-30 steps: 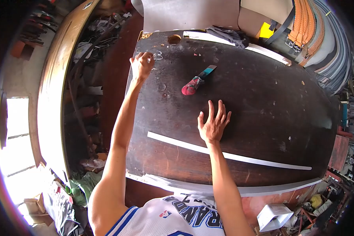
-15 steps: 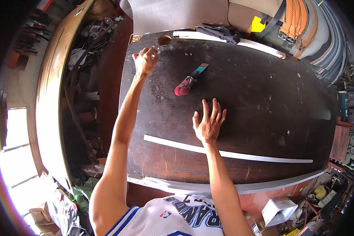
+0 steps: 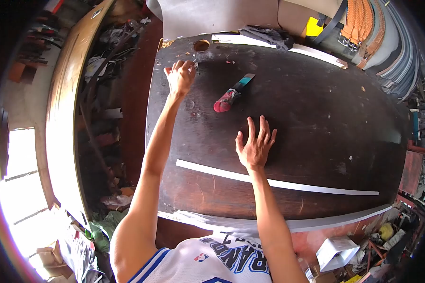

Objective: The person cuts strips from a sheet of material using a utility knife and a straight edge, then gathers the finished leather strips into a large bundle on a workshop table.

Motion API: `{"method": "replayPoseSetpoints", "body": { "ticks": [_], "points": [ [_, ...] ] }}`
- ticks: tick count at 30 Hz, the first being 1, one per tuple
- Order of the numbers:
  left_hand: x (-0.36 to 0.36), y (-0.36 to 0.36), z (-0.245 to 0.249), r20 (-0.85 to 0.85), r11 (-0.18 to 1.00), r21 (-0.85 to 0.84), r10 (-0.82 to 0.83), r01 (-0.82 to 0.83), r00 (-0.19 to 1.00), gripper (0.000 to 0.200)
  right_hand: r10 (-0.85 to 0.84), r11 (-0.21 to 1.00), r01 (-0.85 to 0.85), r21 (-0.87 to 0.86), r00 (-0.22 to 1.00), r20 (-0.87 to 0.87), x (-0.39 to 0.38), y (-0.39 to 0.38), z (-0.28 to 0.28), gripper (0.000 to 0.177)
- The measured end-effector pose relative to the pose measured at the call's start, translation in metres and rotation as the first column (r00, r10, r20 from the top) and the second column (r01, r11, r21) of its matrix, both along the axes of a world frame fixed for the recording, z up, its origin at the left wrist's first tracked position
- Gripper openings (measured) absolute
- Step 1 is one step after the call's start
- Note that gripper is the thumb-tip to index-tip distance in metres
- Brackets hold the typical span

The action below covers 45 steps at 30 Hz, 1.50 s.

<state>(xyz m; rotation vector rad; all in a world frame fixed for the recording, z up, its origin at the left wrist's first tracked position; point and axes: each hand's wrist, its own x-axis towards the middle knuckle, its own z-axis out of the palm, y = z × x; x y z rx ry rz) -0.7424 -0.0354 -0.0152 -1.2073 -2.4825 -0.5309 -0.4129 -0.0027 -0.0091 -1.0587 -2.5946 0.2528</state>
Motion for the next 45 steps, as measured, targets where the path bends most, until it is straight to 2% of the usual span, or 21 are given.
{"method": "replayPoseSetpoints", "body": {
  "ticks": [5, 9, 12, 15, 19, 25, 27, 35, 37, 39, 41, 44, 45],
  "points": [
    [0.002, -0.019, -0.002, -0.025, 1.000, -0.009, 0.029, -0.029, 0.999, 0.016, 0.000, 1.000, 0.000, -0.005, 1.000, 0.006, 0.001, 0.000, 0.000, 0.054],
    [0.006, -0.025, 0.001, 0.032, 0.997, -0.034, 0.074, -0.073, 0.997, 0.017, 0.000, 1.000, 0.000, -0.012, 1.000, -0.004, 0.001, 0.000, 0.001, 0.054],
    [0.001, -0.006, 0.003, 0.028, 0.998, 0.051, 0.043, -0.044, 0.999, 0.015, -0.003, 1.000, 0.003, -0.008, 1.000, 0.004, 0.000, 0.000, 0.000, 0.054],
    [-0.003, 0.012, 0.005, -0.006, 0.998, 0.063, -0.027, 0.028, 1.000, 0.015, -0.001, 1.000, 0.001, -0.003, 1.000, -0.004, 0.000, 0.000, -0.001, 0.053],
    [-0.005, 0.028, 0.002, 0.035, 0.996, 0.017, -0.091, 0.090, 0.995, 0.013, -0.008, 1.000, 0.008, -0.015, 1.000, 0.006, 0.000, 0.000, -0.001, 0.053],
    [-0.003, 0.019, -0.002, -0.092, 1.000, 0.008, -0.011, 0.011, 0.996, 0.016, -0.006, 0.999, 0.007, -0.040, 1.000, 0.021, 0.001, 0.001, 0.001, 0.054],
    [0.002, 0.013, -0.002, 0.012, 0.999, -0.051, 0.005, -0.004, 1.000, 0.016, -0.010, 0.999, 0.010, -0.044, 1.000, 0.016, 0.001, 0.002, 0.000, 0.054],
    [-0.003, 0.037, -0.003, -0.106, 0.999, 0.000, -0.044, 0.044, 0.993, 0.014, -0.014, 0.999, 0.016, -0.042, 0.999, 0.032, 0.000, 0.001, 0.001, 0.053],
    [0.006, 0.025, -0.001, -0.083, 0.999, -0.030, -0.036, 0.034, 0.996, 0.014, -0.013, 0.999, 0.014, -0.032, 0.999, 0.034, 0.001, 0.001, -0.001, 0.053],
    [0.019, 0.008, 0.001, 0.064, 0.997, -0.050, -0.053, 0.056, 0.997, 0.011, -0.015, 0.999, 0.016, -0.030, 0.999, 0.029, 0.001, 0.001, -0.001, 0.053],
    [0.024, -0.001, 0.007, 0.044, 0.998, -0.020, -0.066, 0.067, 0.997, 0.010, -0.009, 1.000, 0.009, -0.029, 1.000, 0.020, 0.001, 0.000, -0.001, 0.053],
    [0.025, -0.009, 0.027, 0.218, 0.976, 0.203, 0.034, -0.079, 0.975, 0.009, -0.009, 1.000, 0.009, -0.015, 1.000, 0.011, 0.000, 0.000, 0.000, 0.053],
    [0.024, -0.014, 0.028, 0.248, 0.958, 0.249, 0.077, -0.140, 0.966, 0.015, -0.002, 1.000, 0.002, -0.010, 1.000, 0.009, 0.000, 0.000, 0.001, 0.053]
  ]
}}
